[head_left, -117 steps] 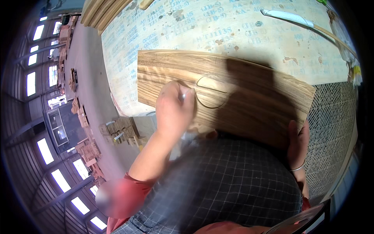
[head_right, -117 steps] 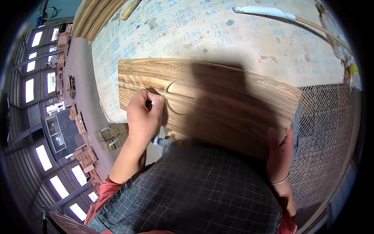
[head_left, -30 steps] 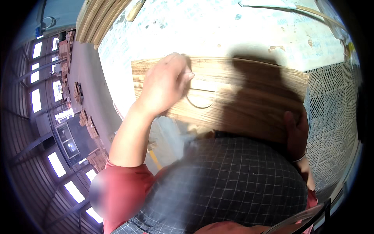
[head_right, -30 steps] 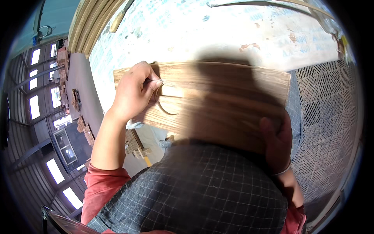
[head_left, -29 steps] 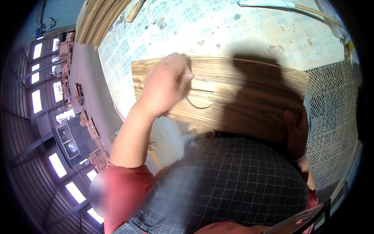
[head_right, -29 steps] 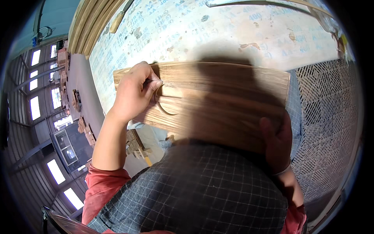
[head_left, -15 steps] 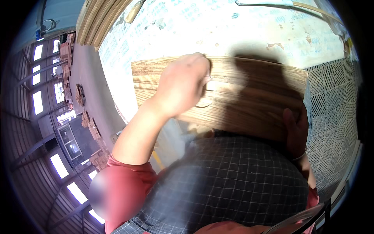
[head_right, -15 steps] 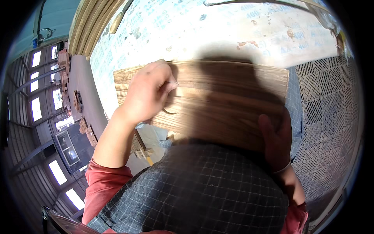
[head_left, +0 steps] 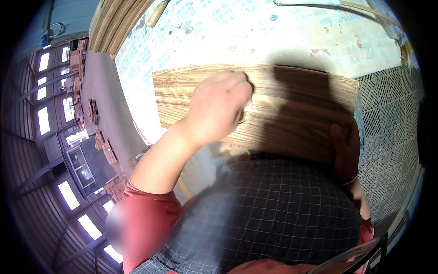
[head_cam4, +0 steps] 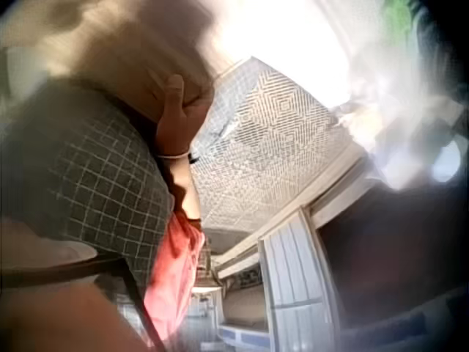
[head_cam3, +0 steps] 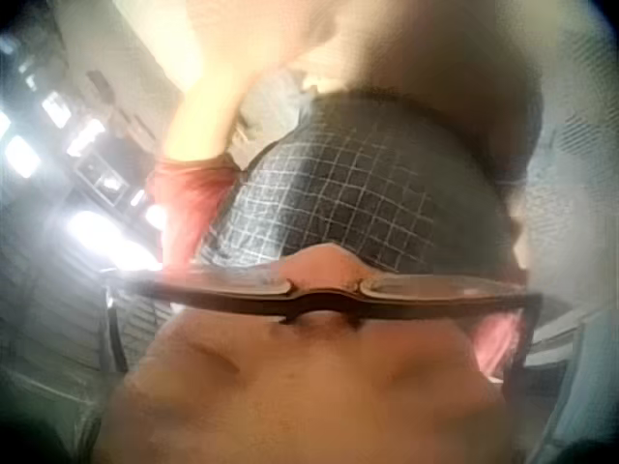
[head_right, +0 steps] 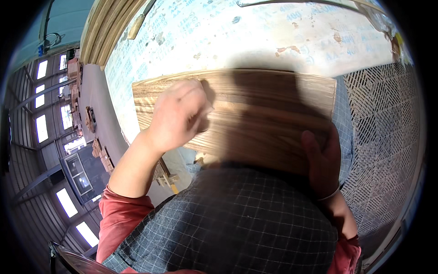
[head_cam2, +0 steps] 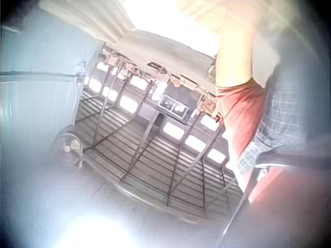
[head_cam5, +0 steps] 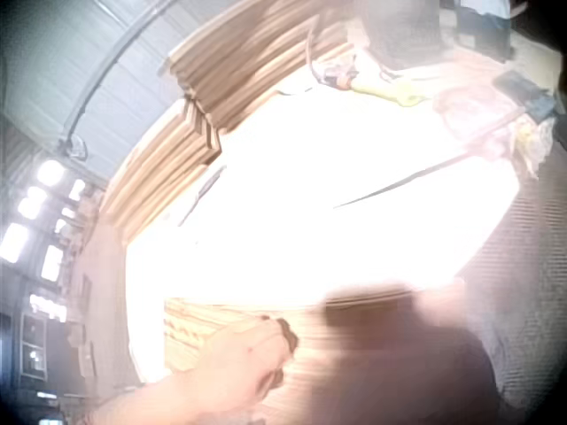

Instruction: The person smooths a pre-cut handle cutout on a wooden board using a small white tool, then applies a white substance from a bottle into the cutout with a wooden stick and spreads it evenly. The person repeats the smoothing and filling steps on the same board.

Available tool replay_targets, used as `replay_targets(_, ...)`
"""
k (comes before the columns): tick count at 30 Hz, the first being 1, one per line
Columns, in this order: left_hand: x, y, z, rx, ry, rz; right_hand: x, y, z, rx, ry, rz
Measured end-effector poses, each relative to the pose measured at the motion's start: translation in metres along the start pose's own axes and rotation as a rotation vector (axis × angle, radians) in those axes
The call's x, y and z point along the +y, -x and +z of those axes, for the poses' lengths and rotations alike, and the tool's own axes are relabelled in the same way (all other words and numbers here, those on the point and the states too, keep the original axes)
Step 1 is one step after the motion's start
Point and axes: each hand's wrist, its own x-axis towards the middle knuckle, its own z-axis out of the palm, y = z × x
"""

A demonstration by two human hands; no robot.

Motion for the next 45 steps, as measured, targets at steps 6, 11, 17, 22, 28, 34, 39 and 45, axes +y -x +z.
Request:
replay_targets(6, -0.007, -0.005, -0.001, -0.027, -0.029, 0.014, -0.001, 0.000, 0.000, 0.000, -0.037, 0.004)
replay_targets(11, -0.003, -0.002, -0.004, 0.048, -0.041, -0.269, -0.003, 0.000, -0.003, 0.001, -0.012, -0.006)
replay_targets(17, 0.013, 0.029, -0.007, 0.143, -0.152, -0.398, -0.007, -0.007, -0.013, -0.084, 0.192, -0.102)
replay_targets(22, 0.053, 0.065, 0.017, -0.043, -0.006, -0.515, 0.006, -0.008, -0.001, -0.180, -0.017, -0.071)
replay_targets(28, 0.039, 0.081, 0.009, 0.033, -0.116, -0.533, 0.025, -0.016, -0.021, -0.117, 0.005, -0.168)
replay_targets(34, 0.056, 0.080, 0.034, 0.072, -0.056, -0.538, 0.017, -0.013, -0.012, -0.114, -0.048, -0.141)
replay_targets(39, 0.045, 0.028, -0.043, -0.181, 0.792, -1.240, 0.013, -0.010, -0.007, -0.027, -0.004, -0.201)
replay_targets(45, 0.028, 0.062, 0.028, 0.435, 0.188, -0.774, 0.008, -0.007, -0.005, -0.114, -0.051, -0.123)
